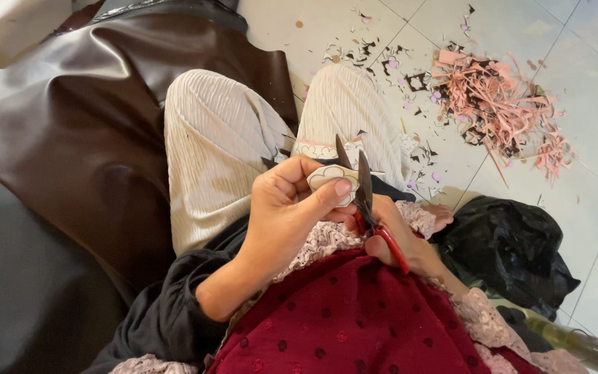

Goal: The person sits on the floor and uses red-handled scissors to cut a small white paper shape with a cloud-like outline. The person holds the paper in the left hand and cuts along the edges with the right hand, producing small scraps that fall onto the floor.

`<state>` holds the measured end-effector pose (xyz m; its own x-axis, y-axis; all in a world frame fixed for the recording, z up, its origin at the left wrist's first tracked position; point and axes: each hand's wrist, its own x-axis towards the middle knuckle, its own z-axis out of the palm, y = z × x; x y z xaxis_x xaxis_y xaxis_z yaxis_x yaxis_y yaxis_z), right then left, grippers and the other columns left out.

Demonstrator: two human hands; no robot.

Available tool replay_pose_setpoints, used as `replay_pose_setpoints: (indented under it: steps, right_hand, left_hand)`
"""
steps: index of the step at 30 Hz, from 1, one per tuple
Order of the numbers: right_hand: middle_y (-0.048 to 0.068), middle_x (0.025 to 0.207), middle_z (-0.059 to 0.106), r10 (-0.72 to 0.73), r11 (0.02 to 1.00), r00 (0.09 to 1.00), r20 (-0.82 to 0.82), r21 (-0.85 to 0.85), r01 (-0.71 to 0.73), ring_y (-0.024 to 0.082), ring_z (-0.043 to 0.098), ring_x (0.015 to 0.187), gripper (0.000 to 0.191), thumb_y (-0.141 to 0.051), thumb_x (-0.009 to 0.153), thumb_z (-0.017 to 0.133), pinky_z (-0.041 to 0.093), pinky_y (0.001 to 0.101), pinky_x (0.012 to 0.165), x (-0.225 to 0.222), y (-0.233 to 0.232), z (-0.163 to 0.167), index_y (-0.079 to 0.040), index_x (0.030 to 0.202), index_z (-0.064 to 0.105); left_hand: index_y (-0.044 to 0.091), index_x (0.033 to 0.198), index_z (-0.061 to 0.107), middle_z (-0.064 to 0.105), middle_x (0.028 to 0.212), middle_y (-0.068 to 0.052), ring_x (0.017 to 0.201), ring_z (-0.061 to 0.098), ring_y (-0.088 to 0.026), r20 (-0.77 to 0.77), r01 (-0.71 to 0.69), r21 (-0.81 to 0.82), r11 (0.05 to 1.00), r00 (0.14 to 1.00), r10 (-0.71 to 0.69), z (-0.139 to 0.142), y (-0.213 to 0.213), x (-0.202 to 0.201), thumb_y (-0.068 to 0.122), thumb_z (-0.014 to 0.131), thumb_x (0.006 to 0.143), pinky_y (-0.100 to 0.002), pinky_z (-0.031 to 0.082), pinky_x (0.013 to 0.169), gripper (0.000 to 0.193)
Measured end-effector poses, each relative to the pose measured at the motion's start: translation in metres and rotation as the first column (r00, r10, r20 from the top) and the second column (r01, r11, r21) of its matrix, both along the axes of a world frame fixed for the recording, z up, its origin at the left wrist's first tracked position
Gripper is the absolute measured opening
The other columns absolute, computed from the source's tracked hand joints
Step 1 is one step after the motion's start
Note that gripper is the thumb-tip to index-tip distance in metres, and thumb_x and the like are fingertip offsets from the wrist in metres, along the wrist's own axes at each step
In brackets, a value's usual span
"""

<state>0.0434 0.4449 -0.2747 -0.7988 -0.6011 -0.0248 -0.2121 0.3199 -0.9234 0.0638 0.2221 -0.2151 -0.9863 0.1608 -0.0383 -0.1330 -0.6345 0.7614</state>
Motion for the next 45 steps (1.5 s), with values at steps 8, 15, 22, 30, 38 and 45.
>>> replay_pose_setpoints:
  steps: [8, 15, 22, 30, 38, 45]
  right_hand:
    - [-0.001, 0.071, 0.046, 0.079, 0.997, 0.994, -0.072, 0.022, -0.078, 0.011, 0.043, 0.066, 0.096, -0.104, 0.068, 0.038, 0.034, 0.0289, 0.057, 0.003, 0.01, 0.003, -0.009, 0.076, 0.046]
    - [-0.002, 0.076, 0.047, 0.12, 0.993, 0.987, -0.109, 0.023, -0.118, 0.012, 0.044, 0.068, 0.093, -0.103, 0.071, 0.043, 0.033, 0.0289, 0.06, 0.001, 0.012, 0.01, -0.01, 0.076, 0.049]
    - [0.0, 0.079, 0.05, 0.135, 0.99, 0.99, -0.041, 0.042, -0.133, 0.012, 0.047, 0.069, 0.101, -0.103, 0.068, 0.045, 0.039, 0.0286, 0.06, -0.006, 0.007, 0.006, -0.006, 0.093, 0.061]
    - [-0.002, 0.07, 0.051, 0.06, 0.998, 0.998, -0.015, 0.009, -0.06, 0.01, 0.049, 0.061, 0.097, -0.103, 0.065, 0.045, 0.039, 0.0262, 0.052, -0.002, 0.006, -0.003, -0.008, 0.082, 0.056]
    - [-0.002, 0.068, 0.049, 0.046, 0.999, 0.999, -0.012, 0.014, -0.046, 0.009, 0.045, 0.06, 0.092, -0.101, 0.068, 0.046, 0.035, 0.0266, 0.051, 0.003, 0.009, -0.006, -0.01, 0.076, 0.049]
    - [-0.003, 0.07, 0.048, 0.045, 0.998, 0.994, -0.097, -0.037, -0.049, 0.008, 0.043, 0.062, 0.087, -0.098, 0.077, 0.041, 0.032, 0.026, 0.054, 0.0, 0.009, -0.016, -0.011, 0.068, 0.048]
  left_hand:
    - [-0.004, 0.094, 0.067, 0.074, 0.085, -0.009, 0.071, 0.072, -0.011, 0.002, 0.015, -0.113, 0.994, 1.0, -0.015, -0.002, -0.005, 0.01, 0.006, 0.077, 0.092, -0.025, 0.063, 0.065, 0.014]
    - [-0.004, 0.094, 0.068, 0.074, 0.082, -0.008, 0.068, 0.069, -0.007, -0.004, -0.002, -0.18, 0.984, 1.0, 0.001, 0.002, -0.008, 0.012, 0.004, 0.077, 0.091, -0.021, 0.061, 0.062, 0.012]
    - [-0.004, 0.09, 0.069, 0.073, 0.079, -0.007, 0.067, 0.067, -0.005, -0.032, -0.023, -0.315, 0.949, 0.999, 0.013, -0.004, -0.006, 0.006, 0.003, 0.078, 0.089, -0.02, 0.06, 0.059, 0.012]
    - [-0.003, 0.09, 0.069, 0.074, 0.078, -0.008, 0.065, 0.069, -0.007, 0.016, 0.054, -0.23, 0.972, 0.999, -0.052, -0.008, -0.009, 0.001, 0.005, 0.078, 0.089, -0.021, 0.06, 0.059, 0.013]
    - [-0.004, 0.092, 0.069, 0.074, 0.079, -0.008, 0.065, 0.069, -0.008, 0.012, 0.072, -0.205, 0.976, 0.997, -0.071, -0.012, -0.01, 0.001, 0.007, 0.078, 0.089, -0.022, 0.059, 0.059, 0.014]
    - [-0.003, 0.091, 0.068, 0.074, 0.081, -0.009, 0.065, 0.07, -0.008, 0.034, 0.075, -0.178, 0.981, 0.997, -0.07, -0.019, -0.01, -0.003, 0.008, 0.078, 0.09, -0.022, 0.059, 0.06, 0.015]
